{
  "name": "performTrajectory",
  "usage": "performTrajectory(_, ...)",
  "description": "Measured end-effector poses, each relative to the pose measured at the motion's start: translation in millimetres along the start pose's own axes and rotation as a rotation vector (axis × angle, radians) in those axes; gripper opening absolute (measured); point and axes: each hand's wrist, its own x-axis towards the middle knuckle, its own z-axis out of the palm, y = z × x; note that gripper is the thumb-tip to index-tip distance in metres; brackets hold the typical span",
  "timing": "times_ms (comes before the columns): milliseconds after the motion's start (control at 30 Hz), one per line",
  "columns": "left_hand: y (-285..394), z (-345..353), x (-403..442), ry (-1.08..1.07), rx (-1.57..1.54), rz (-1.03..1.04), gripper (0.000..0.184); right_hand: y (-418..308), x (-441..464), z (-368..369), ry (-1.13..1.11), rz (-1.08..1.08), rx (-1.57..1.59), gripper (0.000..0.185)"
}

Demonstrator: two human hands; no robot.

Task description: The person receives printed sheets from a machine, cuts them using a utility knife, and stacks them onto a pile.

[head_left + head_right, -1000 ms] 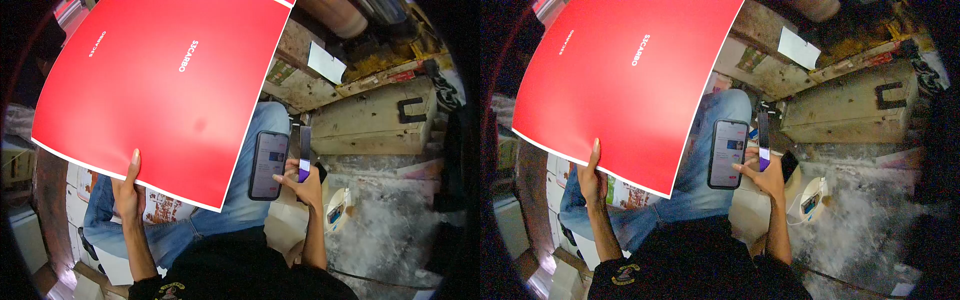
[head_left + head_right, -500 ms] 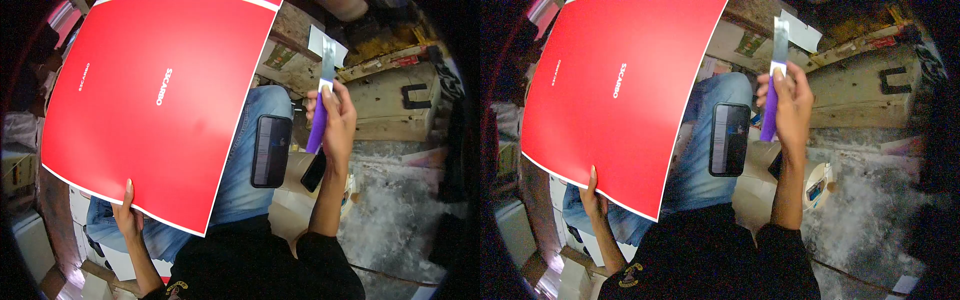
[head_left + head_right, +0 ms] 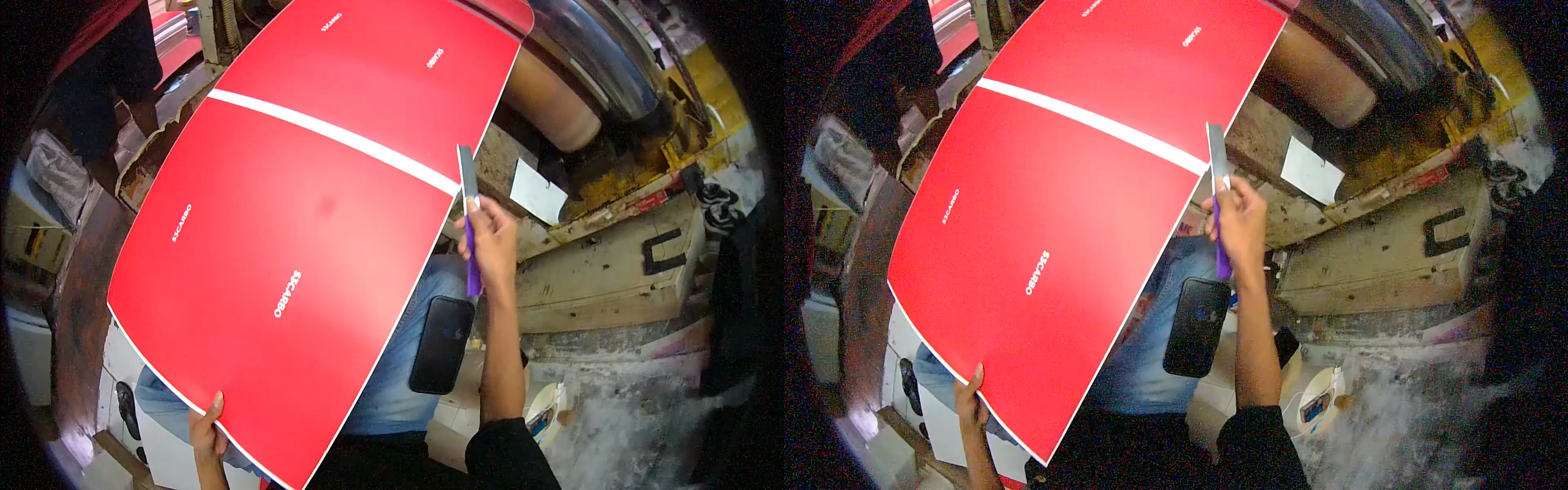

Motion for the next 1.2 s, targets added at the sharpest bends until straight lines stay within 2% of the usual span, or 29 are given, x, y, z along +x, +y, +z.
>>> performTrajectory(167,11.6,-5.2,-3.7,0.058,-0.007,-0.029,0.057,-14.5,-30.6,12.7,-0.121,0.083,0.008,0.024)
performTrajectory(233,18.0,-4.6,-8.1,0.055,-0.036,-0.057,0.056,-22.8,-27.4,5.1,0.100,-0.100,-0.183,0.018)
performTrajectory(267,25.1,2.8,-10.5,0.042,-0.056,-0.068,0.054,-26.4,-18.6,-5.0,0.221,-0.441,-0.573,0.019)
performTrajectory(300,29.2,8.4,-10.9,0.042,-0.057,-0.053,0.054,-33.3,-8.5,-10.6,0.321,-0.645,-0.729,0.031)
performTrajectory(367,35.7,13.2,-14.0,0.043,-0.009,-0.039,0.055,-43.9,19.9,-19.4,0.203,-0.891,-0.881,0.058)
performTrajectory(400,39.7,16.0,-14.7,0.045,-0.006,-0.027,0.055,-40.3,34.8,-22.2,0.046,-0.875,-0.878,0.073)
performTrajectory(433,42.9,19.3,-15.2,0.061,-0.030,-0.033,0.056,-37.1,48.2,-25.6,0.049,-0.883,-0.864,0.073)
performTrajectory(500,43.7,27.8,-26.2,0.085,-0.054,-0.009,0.057,-40.5,66.6,-39.7,-0.387,-0.880,-1.061,0.072)
performTrajectory(567,47.7,32.5,-35.1,0.126,-0.051,-0.031,0.057,-53.8,75.6,-49.3,-0.488,-0.904,-1.096,0.065)
performTrajectory(633,54.1,47.3,-41.1,0.175,0.000,-0.004,0.057,-62.7,92.4,-59.1,-0.615,-0.897,-0.841,0.056)
performTrajectory(667,57.5,54.3,-42.6,0.200,0.055,0.008,0.059,-60.1,100.1,-58.6,-0.541,-0.814,-0.581,0.046)
performTrajectory(700,57.5,45.2,-43.6,0.217,0.054,0.019,0.059,-61.4,105.4,-61.2,-0.498,-0.705,-0.521,0.039)
performTrajectory(767,57.4,11.2,-47.5,0.353,0.321,-0.091,0.051,-62.6,115.9,-70.5,-0.371,-0.604,-0.458,0.037)
performTrajectory(800,54.8,0.6,-55.5,0.336,0.170,0.072,0.052,-67.1,115.9,-74.7,-0.386,-0.620,-0.438,0.037)
performTrajectory(867,60.8,-38.5,-73.1,0.403,0.224,0.098,0.052,-77.1,108.9,-81.1,-0.285,-0.437,-0.400,0.034)
performTrajectory(933,97.0,-38.0,-93.3,0.340,0.417,-0.078,0.053,-84.3,98.2,-74.0,-0.258,-0.478,-0.377,0.034)
performTrajectory(967,101.6,-33.9,-89.9,0.352,0.419,-0.079,0.053,-86.3,90.7,-72.0,-0.218,-0.517,-0.362,0.033)
performTrajectory(1033,97.6,-30.0,-71.8,0.484,0.416,0.001,0.051,-93.3,76.4,-65.9,-0.240,-0.487,-0.315,0.030)
performTrajectory(1133,93.0,-23.5,-21.9,0.385,0.327,0.116,0.049,-101.3,62.9,-65.9,-0.244,-0.511,-0.343,0.033)
performTrajectory(1200,112.2,11.5,-4.3,0.347,0.183,0.158,0.044,-103.8,54.5,-66.1,-0.233,-0.569,-0.358,0.033)
